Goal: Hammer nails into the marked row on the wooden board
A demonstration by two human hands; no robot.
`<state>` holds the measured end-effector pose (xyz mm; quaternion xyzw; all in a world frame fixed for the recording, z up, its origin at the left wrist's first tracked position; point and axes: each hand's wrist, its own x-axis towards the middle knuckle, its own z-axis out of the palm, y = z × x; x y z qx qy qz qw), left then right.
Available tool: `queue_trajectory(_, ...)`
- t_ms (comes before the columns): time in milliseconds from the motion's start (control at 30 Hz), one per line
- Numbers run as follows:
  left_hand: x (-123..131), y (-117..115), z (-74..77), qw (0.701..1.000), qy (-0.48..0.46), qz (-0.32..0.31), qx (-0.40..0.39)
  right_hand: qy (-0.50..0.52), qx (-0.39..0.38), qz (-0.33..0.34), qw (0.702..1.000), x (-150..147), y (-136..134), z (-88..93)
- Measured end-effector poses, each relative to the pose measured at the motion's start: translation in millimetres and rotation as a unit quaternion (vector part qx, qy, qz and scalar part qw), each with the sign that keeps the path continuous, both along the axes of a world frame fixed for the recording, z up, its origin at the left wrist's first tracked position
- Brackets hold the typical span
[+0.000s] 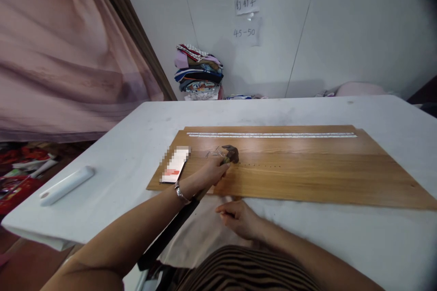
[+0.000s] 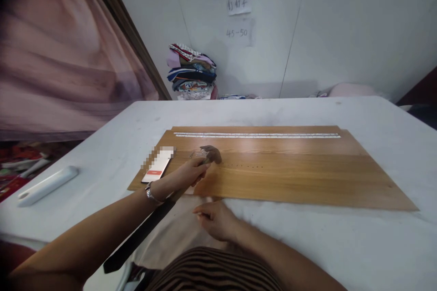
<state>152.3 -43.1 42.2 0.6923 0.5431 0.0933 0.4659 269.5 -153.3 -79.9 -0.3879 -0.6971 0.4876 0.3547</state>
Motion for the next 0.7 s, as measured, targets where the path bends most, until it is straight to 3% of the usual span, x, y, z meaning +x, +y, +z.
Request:
queue_trajectory(167,-2.6,2.8,-4.3,1.000,-0.003,-0.009,-0.007,0.005,0.005,-0.001,1.000,-0.1,0.6,-0.8)
queue_trajectory(433,-0.4,1.3,7.2,1.000,-0.018,-0.004,0.006,-0.009,0.003,0.001,1.000,0.6,0.2,0.8)
queue_trajectory(700,0.0,-1.3,-2.5,1.000,-0.004,0.004,-0.005,-0.012,0.002,-0.001,1.000,-0.3,0.2,-1.3)
